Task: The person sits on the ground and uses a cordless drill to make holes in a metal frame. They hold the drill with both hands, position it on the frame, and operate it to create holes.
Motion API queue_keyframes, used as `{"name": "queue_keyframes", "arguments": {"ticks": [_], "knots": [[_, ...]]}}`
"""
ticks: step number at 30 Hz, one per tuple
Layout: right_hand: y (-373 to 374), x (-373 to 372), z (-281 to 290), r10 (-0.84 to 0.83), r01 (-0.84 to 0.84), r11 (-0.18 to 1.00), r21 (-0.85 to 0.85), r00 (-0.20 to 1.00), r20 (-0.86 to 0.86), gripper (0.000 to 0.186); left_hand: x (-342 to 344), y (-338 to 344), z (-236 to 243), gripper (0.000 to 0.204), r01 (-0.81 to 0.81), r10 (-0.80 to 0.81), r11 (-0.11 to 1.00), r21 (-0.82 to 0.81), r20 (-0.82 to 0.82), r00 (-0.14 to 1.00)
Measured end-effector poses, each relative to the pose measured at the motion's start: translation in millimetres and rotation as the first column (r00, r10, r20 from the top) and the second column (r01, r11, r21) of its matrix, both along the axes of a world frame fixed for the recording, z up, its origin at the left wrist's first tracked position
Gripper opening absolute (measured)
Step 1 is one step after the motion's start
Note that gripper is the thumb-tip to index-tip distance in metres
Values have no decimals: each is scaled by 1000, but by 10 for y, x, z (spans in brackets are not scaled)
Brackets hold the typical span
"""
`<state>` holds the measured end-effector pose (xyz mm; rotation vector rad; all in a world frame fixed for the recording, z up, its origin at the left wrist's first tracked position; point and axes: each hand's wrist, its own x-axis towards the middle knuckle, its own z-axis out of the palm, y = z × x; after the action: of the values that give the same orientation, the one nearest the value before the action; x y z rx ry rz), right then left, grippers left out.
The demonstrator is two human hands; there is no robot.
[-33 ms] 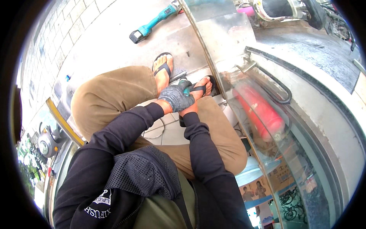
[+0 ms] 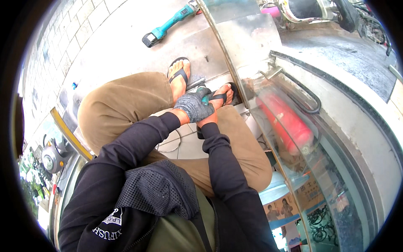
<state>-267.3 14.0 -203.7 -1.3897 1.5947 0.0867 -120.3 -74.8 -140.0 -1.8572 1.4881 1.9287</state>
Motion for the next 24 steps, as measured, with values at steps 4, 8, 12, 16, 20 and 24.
{"name": "queue_keyframes", "arguments": {"ticks": [4, 8, 12, 16, 20, 24], "knots": [[51, -25, -157, -64, 63, 998, 5, 998, 25, 51, -5, 26, -43, 67, 21, -21, 999, -29, -10, 1000], [95, 5, -204, -163, 168, 984, -53, 983, 83, 51, 7, -7, 13, 70, 32, -32, 999, 5, -1, 999], [81, 40, -149, -146, 152, 986, -71, 986, 82, 52, 12, 2, -32, 71, 35, -35, 999, 7, -11, 999], [69, -35, -161, -27, 27, 1000, -7, 1000, -3, 52, -1, -23, 9, 67, 54, -54, 998, -26, -7, 999], [-31, 32, -19, 18, -14, 996, 92, 999, -38, 52, 19, -15, -4, 65, 31, -31, 999, -14, -4, 999], [21, -9, -96, 39, -36, 997, 71, 998, -54, 52, 20, -33, 33, 66, 33, -33, 999, -8, -7, 999]]}}
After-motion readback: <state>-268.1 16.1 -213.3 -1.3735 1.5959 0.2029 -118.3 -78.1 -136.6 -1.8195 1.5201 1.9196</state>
